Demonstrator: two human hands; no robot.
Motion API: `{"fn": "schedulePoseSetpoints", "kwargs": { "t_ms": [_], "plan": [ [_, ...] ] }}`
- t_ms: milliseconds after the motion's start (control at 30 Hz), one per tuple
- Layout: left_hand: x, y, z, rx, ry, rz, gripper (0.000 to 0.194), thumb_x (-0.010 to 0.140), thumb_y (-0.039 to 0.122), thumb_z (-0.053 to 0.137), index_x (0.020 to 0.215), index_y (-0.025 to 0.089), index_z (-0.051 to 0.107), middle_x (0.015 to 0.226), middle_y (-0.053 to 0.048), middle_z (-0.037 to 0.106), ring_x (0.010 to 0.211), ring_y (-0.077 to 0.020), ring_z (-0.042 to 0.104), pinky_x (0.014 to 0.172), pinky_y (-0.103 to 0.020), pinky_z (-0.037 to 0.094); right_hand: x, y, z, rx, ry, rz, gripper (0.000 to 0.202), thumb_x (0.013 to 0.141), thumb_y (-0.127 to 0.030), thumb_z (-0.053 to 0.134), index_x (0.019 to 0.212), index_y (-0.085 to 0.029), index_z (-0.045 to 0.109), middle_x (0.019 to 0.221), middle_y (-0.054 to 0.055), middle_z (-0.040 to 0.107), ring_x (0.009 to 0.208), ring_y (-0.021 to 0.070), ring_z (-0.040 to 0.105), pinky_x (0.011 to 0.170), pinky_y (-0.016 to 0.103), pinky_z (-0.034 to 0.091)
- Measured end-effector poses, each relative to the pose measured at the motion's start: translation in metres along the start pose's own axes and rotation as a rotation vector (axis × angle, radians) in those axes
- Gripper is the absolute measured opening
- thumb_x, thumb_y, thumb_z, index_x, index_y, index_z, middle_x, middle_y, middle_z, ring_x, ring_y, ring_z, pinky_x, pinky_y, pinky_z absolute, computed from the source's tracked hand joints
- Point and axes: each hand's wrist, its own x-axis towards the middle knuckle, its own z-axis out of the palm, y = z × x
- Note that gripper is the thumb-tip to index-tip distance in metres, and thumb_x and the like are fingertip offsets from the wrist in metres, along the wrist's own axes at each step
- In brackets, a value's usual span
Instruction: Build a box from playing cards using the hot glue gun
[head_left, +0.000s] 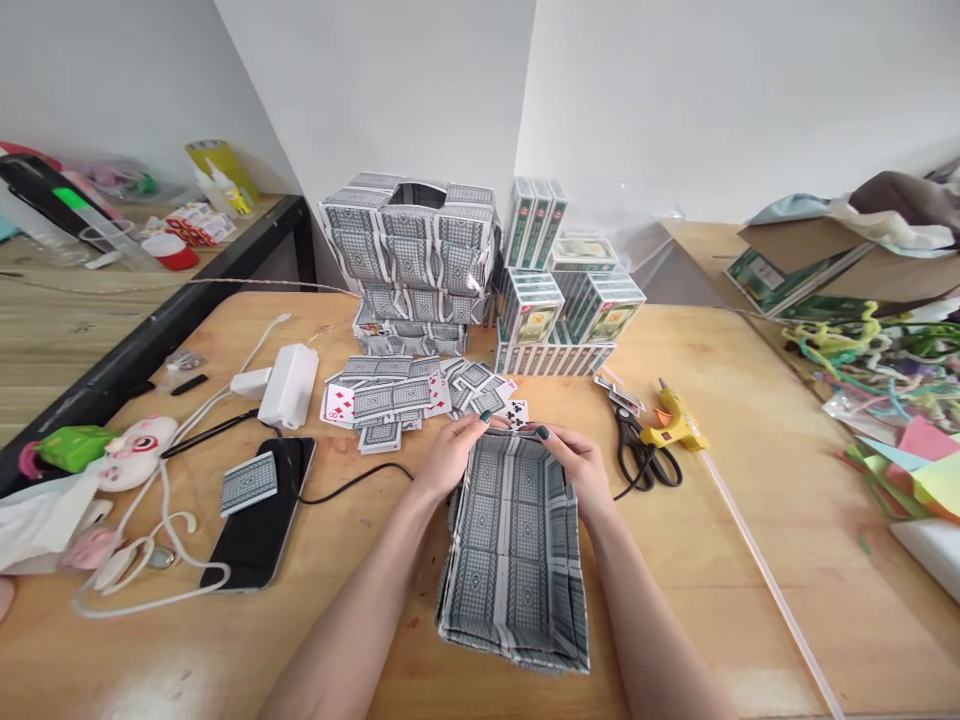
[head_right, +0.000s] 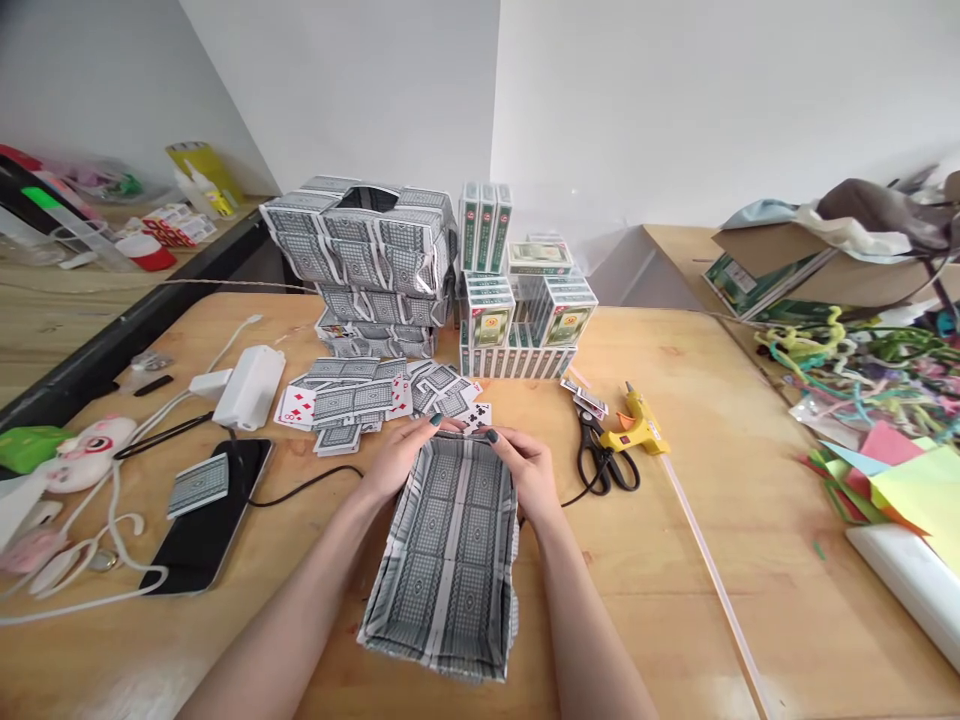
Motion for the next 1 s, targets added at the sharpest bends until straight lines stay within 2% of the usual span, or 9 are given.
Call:
{"fn": "schedulePoseSetpoints", "kwargs": {
  "t_ms": [167, 267, 367, 500, 600, 700, 833, 933, 1000],
  "plan": [
    [-0.002, 0.002, 0.001, -0.007, 0.077, -0.028, 0.029, 0.077, 0.039, 0.05, 0.077, 0.018, 0.07, 0.089, -0.002, 0.07, 0.095, -0.0214, 0.06, 0.086, -0.031, 0.043, -0.001, 0.0, -0.003, -0.014, -0.03, -0.035, 0.024, 0.071, -0.041, 0.065, 0.087, -0.024, 0.071, 0.093, 0.003, 0.07, 0.09, 0.0214, 0.062, 0.082, 0.034, 0.047],
    [-0.002, 0.001, 0.001, -0.03, 0.086, -0.03, 0.029, 0.076, 0.039, 0.051, 0.08, 0.017, 0.069, 0.09, -0.002, 0.07, 0.09, -0.0204, 0.061, 0.082, -0.029, 0.044, 0.003, -0.009, -0.002, -0.081, -0.078, -0.113, 0.027, 0.071, -0.039, 0.064, 0.092, -0.024, 0.069, 0.095, 0.004, 0.069, 0.09, 0.0207, 0.063, 0.082, 0.034, 0.048],
    [-0.002, -0.002, 0.001, -0.054, 0.107, -0.075, 0.032, 0.075, 0.042, 0.054, 0.088, 0.017, 0.069, 0.09, -0.003, 0.07, 0.086, -0.0208, 0.062, 0.077, -0.03, 0.046, 0.011, -0.027, 0.003, -0.38, -0.157, -0.27, 0.02, 0.071, -0.034, 0.065, 0.086, -0.023, 0.07, 0.088, 0.005, 0.069, 0.085, 0.0202, 0.063, 0.079, 0.033, 0.048],
    [-0.002, -0.007, 0.001, -0.062, 0.157, -0.089, 0.037, 0.072, 0.047, 0.056, 0.09, 0.017, 0.069, 0.092, -0.004, 0.07, 0.09, -0.0218, 0.062, 0.082, -0.031, 0.044, 0.017, -0.048, 0.015, -0.875, -0.25, -0.42, 0.013, 0.077, -0.024, 0.058, 0.075, -0.023, 0.07, 0.078, 0.004, 0.068, 0.071, 0.0174, 0.061, 0.068, 0.029, 0.045],
    [-0.001, -0.008, 0.0, -0.057, 0.175, -0.086, 0.038, 0.071, 0.049, 0.058, 0.085, 0.017, 0.07, 0.091, -0.004, 0.07, 0.093, -0.0224, 0.061, 0.087, -0.032, 0.042, 0.017, -0.053, 0.02, -1.057, -0.276, -0.488, 0.016, 0.078, -0.018, 0.054, 0.072, -0.022, 0.069, 0.08, 0.004, 0.067, 0.072, 0.0163, 0.06, 0.066, 0.026, 0.042],
    [0.001, -0.008, 0.0, -0.012, 0.184, -0.082, 0.038, 0.07, 0.051, 0.057, 0.082, 0.017, 0.071, 0.09, -0.003, 0.071, 0.094, -0.0228, 0.06, 0.089, -0.033, 0.041, 0.014, -0.052, 0.021, -1.084, -0.285, -0.507, 0.019, 0.079, -0.016, 0.052, 0.071, -0.022, 0.067, 0.08, 0.004, 0.066, 0.075, 0.0151, 0.06, 0.066, 0.023, 0.04],
    [0.004, -0.009, 0.0, 0.025, 0.188, -0.053, 0.038, 0.071, 0.05, 0.054, 0.079, 0.017, 0.071, 0.088, -0.004, 0.071, 0.092, -0.0231, 0.061, 0.089, -0.034, 0.042, 0.018, -0.051, 0.022, -1.061, -0.271, -0.453, 0.018, 0.078, -0.017, 0.053, 0.07, -0.021, 0.068, 0.073, 0.004, 0.064, 0.069, 0.0144, 0.058, 0.063, 0.024, 0.04],
    [0.003, -0.01, 0.0, 0.023, 0.193, -0.051, 0.033, 0.072, 0.045, 0.054, 0.077, 0.018, 0.071, 0.088, -0.004, 0.071, 0.09, -0.0227, 0.062, 0.087, -0.034, 0.043, 0.022, -0.052, 0.015, -0.838, -0.324, -0.358, 0.012, 0.075, -0.021, 0.058, 0.071, -0.021, 0.069, 0.075, 0.003, 0.066, 0.067, 0.0141, 0.059, 0.065, 0.025, 0.043],
    [0.002, -0.011, 0.0, -0.016, 0.167, -0.063, 0.03, 0.074, 0.043, 0.053, 0.078, 0.019, 0.071, 0.089, -0.003, 0.071, 0.089, -0.0222, 0.062, 0.085, -0.034, 0.045, 0.021, -0.05, -0.001, -0.593, -0.321, -0.273, 0.013, 0.074, -0.029, 0.06, 0.076, -0.02, 0.07, 0.078, 0.004, 0.067, 0.071, 0.0156, 0.062, 0.068, 0.027, 0.047]
  ]
}}
